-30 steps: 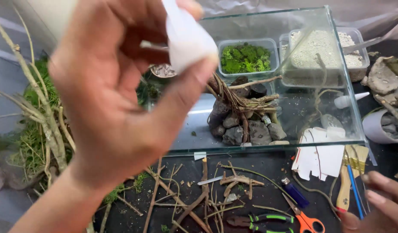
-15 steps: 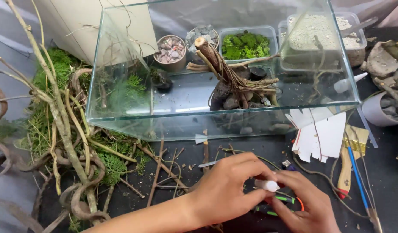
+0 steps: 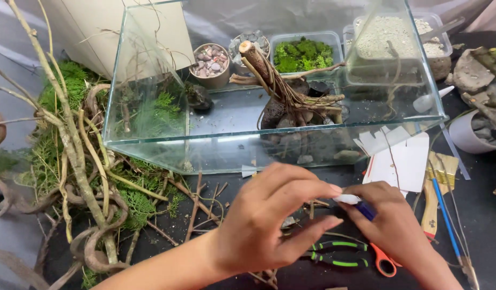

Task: Assembling a decorative landscape inside a glass tank using wood, rocks, and glue

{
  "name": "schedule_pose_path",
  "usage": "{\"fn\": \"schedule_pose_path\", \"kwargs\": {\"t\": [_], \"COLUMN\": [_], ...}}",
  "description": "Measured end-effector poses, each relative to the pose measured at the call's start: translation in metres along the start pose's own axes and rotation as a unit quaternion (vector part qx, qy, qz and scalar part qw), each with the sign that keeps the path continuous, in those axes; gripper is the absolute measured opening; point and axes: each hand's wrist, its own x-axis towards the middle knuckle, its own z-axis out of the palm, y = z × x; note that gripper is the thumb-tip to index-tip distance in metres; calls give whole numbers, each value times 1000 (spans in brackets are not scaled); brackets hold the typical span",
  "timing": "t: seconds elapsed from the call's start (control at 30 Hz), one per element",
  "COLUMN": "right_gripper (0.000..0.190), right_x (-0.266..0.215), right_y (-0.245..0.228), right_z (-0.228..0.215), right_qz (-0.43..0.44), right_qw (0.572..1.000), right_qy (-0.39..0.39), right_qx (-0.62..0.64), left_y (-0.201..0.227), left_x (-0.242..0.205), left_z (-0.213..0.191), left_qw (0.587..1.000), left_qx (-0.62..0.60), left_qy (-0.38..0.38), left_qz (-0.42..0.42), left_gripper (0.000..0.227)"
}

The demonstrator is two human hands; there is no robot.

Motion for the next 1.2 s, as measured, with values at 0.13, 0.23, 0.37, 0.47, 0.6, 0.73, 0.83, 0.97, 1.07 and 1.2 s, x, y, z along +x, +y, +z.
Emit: {"fn": "schedule_pose_path", "kwargs": {"t": [0.13, 0.23, 0.37, 0.47, 0.6, 0.73, 0.83, 0.97, 1.07, 1.2], "right_gripper": [21, 17, 20, 27, 24, 41, 46, 47, 54, 50], "right_x": [13, 18, 19, 18, 17, 21, 19, 16, 17, 11], "right_y": [18, 11, 23, 29, 30, 15, 20, 15, 13, 6], "right_z": [12, 16, 29, 34, 34, 27, 33, 32, 31, 26], "right_qz": [-96, -70, -42, 1, -29, 0, -11, -17, 7, -41], "right_qw": [991, 990, 986, 984, 981, 988, 983, 982, 978, 972], "right_qy": [12, 11, -5, -7, 26, 28, 48, 64, 25, 67], "right_qx": [-96, -125, -160, -179, -189, -155, -175, -177, -209, -221], "left_y": [3, -24, -32, -39, -50, -53, -53, -51, -45, -34], "left_x": [26, 33, 44, 45, 43, 42, 40, 36, 30, 12], "left_z": [-46, -71, -100, -107, -104, -103, -104, -105, -106, -103], "left_qw": [989, 970, 963, 966, 970, 969, 969, 967, 963, 948], "left_qx": [92, 202, 253, 254, 232, 237, 242, 250, 261, 283], "left_qy": [76, 98, 79, 50, 31, 18, 15, 31, 64, 116], "left_qz": [88, 89, 50, -14, -64, -59, -54, -20, 28, 83], "left_gripper": [19, 26, 24, 21, 22, 23, 24, 23, 25, 24]}}
